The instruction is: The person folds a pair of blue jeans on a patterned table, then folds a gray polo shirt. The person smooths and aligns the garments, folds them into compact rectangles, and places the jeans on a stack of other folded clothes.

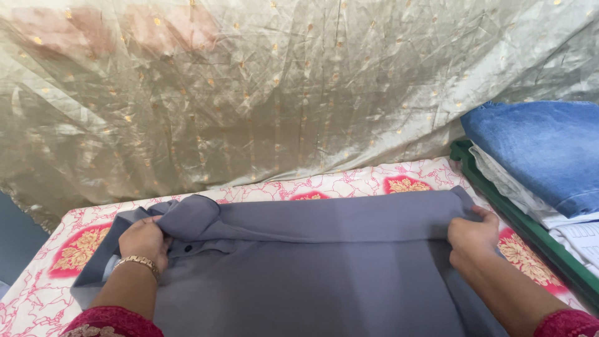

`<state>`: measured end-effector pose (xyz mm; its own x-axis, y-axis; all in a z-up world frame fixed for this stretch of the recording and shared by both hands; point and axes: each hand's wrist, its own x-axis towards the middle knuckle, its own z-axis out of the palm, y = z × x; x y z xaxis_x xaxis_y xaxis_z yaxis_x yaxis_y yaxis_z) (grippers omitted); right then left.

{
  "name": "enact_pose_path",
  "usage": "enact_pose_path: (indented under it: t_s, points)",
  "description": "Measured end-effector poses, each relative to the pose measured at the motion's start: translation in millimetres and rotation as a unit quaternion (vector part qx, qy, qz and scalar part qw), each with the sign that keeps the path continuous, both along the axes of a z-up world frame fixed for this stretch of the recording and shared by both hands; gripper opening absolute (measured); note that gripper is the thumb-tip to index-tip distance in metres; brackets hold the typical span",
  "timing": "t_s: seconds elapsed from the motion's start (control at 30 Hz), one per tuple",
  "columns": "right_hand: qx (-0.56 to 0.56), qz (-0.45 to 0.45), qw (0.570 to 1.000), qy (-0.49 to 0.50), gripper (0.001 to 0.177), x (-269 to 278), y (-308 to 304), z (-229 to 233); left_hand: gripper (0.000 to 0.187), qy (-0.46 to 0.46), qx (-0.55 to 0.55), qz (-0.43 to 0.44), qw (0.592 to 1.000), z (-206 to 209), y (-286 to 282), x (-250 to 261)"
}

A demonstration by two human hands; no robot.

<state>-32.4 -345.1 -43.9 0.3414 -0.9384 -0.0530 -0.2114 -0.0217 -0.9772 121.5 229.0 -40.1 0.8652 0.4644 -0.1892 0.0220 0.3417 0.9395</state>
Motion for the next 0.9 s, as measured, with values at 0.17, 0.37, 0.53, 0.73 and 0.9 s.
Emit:
enact_pose_path:
  t_s: [0.17, 0.37, 0.53, 0.73, 0.9]
  points:
    - [-0.101, -0.035, 0.985, 0.137, 0.058, -5.8, 5.7, 15.9, 0.027, 0.15, 0.283, 0.036, 0.947, 33.2, -24.6, -34.1]
    - [-0.372, 0.08, 0.911, 0.161, 0.063, -5.3, -11.5, 7.3, 0.041, -0.046, 0.657, 0.048, 0.751, 45.6, -92.6, -65.7]
    - [-0.481, 0.274, 0.8, 0.231, 0.082, 25.2, -52.8, 6.0, 0.048, -0.177, 0.682, -0.205, 0.68, 34.9, -156.1, -72.3]
    - [-0.469, 0.366, 0.671, 0.442, 0.062, 54.0, -92.4, 14.9, 0.077, -0.018, 0.734, -0.368, 0.57, 35.5, -204.8, -86.2]
    - [-0.278, 0.378, 0.801, 0.372, 0.06, 68.7, -129.0, 23.0, 0.076, 0.023, 0.762, -0.364, 0.534, 37.6, -208.9, -99.2]
